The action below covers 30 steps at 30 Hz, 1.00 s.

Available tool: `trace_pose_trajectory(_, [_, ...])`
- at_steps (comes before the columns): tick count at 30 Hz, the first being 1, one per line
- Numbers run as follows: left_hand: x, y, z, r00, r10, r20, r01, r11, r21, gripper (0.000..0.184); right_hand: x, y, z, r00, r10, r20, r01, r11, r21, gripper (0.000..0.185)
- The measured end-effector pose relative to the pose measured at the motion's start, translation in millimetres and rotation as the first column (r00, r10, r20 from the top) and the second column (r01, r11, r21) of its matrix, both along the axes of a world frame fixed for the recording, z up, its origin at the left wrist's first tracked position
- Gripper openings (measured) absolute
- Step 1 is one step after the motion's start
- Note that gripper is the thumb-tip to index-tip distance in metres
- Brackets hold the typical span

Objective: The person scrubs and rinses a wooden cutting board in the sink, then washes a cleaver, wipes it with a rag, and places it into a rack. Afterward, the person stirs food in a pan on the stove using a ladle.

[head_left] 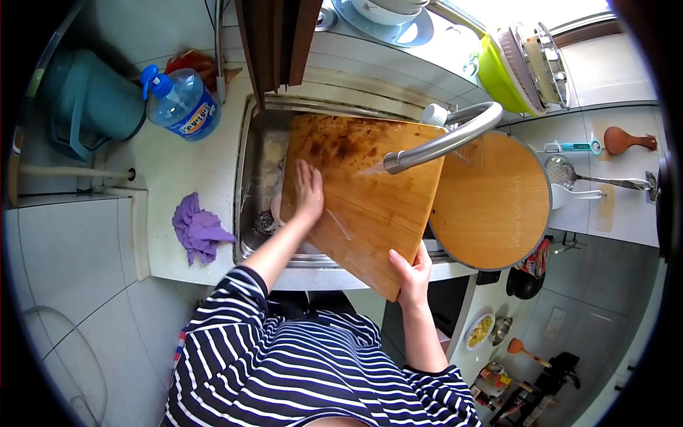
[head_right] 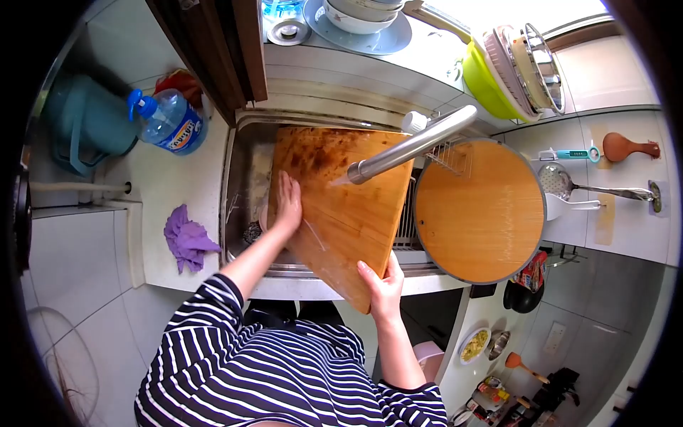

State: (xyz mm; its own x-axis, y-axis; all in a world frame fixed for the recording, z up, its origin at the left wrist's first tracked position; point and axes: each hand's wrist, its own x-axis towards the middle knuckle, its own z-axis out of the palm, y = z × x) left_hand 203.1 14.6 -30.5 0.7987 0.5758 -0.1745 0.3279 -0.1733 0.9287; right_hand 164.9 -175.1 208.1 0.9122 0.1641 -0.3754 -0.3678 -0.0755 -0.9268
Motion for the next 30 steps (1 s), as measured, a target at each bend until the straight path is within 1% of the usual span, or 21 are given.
trace_pose_trajectory(3, [-13, -36, 46, 0.996, -0.024, 0.090, 0.025, 1.000, -0.013, 0.059, -1, -1, 5, 0.999, 0.024, 0.029, -0.024, 1.000, -0.020, 0.042])
trace_pose_trajectory(4, [-14, -43, 56, 0.994, -0.055, 0.099, 0.056, 0.998, -0.005, 0.059, -1, -3, 7, 0.998, 0.033, 0.044, -0.032, 0.999, -0.028, 0.043])
trace_pose_trajectory(5, [-14, -51, 74, 0.987, -0.069, 0.144, 0.070, 0.998, -0.004, 0.059, -1, -6, 8, 0.998, 0.020, 0.053, -0.019, 0.999, -0.027, 0.043])
trace_pose_trajectory(7, [-15, -51, 101, 0.958, -0.168, 0.232, 0.148, 0.984, 0.101, 0.058, -2, -15, 9, 0.998, 0.001, 0.068, 0.001, 1.000, -0.020, 0.043])
trace_pose_trajectory(8, [-14, -49, 100, 0.957, -0.169, 0.234, 0.143, 0.982, 0.125, 0.058, -2, -19, 10, 0.996, -0.031, 0.085, 0.033, 0.999, -0.017, 0.043])
trace_pose_trajectory(10, [-6, -38, 93, 0.954, -0.179, 0.240, 0.140, 0.975, 0.172, 0.057, -1, -28, 14, 0.995, -0.035, 0.094, 0.037, 0.999, -0.021, 0.044])
trace_pose_trajectory(11, [-3, -32, 70, 0.965, -0.114, 0.236, 0.065, 0.977, 0.205, 0.057, 0, -32, 16, 0.994, -0.045, 0.103, 0.048, 0.999, -0.026, 0.043])
trace_pose_trajectory(12, [-1, -23, 47, 0.987, -0.024, 0.161, 0.006, 0.993, 0.114, 0.057, 0, -34, 17, 0.992, -0.061, 0.111, 0.062, 0.998, -0.009, 0.043])
trace_pose_trajectory(13, [-1, -10, 26, 0.999, 0.043, -0.018, -0.041, 0.995, 0.086, 0.059, 1, -36, 17, 0.990, -0.077, 0.117, 0.076, 0.997, 0.009, 0.042])
trace_pose_trajectory(14, [-1, 0, -26, 0.986, 0.082, -0.142, -0.065, 0.990, 0.122, 0.063, 1, -37, 18, 0.988, -0.093, 0.122, 0.091, 0.996, 0.026, 0.042])
trace_pose_trajectory(17, [-10, 21, -52, 0.933, 0.104, -0.345, -0.138, 0.987, -0.076, 0.066, 6, -35, 20, 0.975, -0.142, 0.170, 0.131, 0.989, 0.072, 0.040])
trace_pose_trajectory(20, [2, 9, -88, 0.976, 0.173, -0.129, -0.190, 0.973, -0.129, 0.067, 13, -30, 14, 0.967, -0.171, 0.191, 0.149, 0.981, 0.124, 0.038])
trace_pose_trajectory(21, [5, 8, -73, 0.980, 0.163, -0.115, -0.178, 0.976, -0.130, 0.067, 16, -27, 11, 0.964, -0.177, 0.198, 0.150, 0.978, 0.142, 0.037])
trace_pose_trajectory(23, [14, 5, -16, 0.986, 0.144, -0.084, -0.154, 0.980, -0.129, 0.066, 20, -22, 6, 0.962, -0.185, 0.201, 0.153, 0.974, 0.167, 0.037])
trace_pose_trajectory(24, [18, 2, -7, 0.990, 0.119, -0.077, -0.125, 0.989, -0.077, 0.066, 21, -21, 3, 0.962, -0.189, 0.198, 0.156, 0.973, 0.171, 0.037])
trace_pose_trajectory(25, [21, -2, 16, 0.995, 0.084, -0.048, -0.088, 0.990, -0.110, 0.065, 22, -21, -1, 0.962, -0.193, 0.194, 0.159, 0.971, 0.178, 0.037])
trace_pose_trajectory(27, [26, -16, 32, 0.997, 0.064, 0.042, -0.059, 0.991, -0.120, 0.064, 19, -19, -6, 0.962, -0.196, 0.191, 0.160, 0.969, 0.186, 0.036])
trace_pose_trajectory(29, [22, -38, 53, 0.995, 0.011, 0.099, -0.010, 1.000, -0.011, 0.062, 17, -19, -8, 0.962, -0.201, 0.184, 0.168, 0.969, 0.181, 0.036])
trace_pose_trajectory(30, [17, -49, 61, 0.983, -0.027, 0.181, 0.013, 0.997, 0.075, 0.061, 17, -19, -6, 0.964, -0.200, 0.172, 0.169, 0.969, 0.179, 0.035])
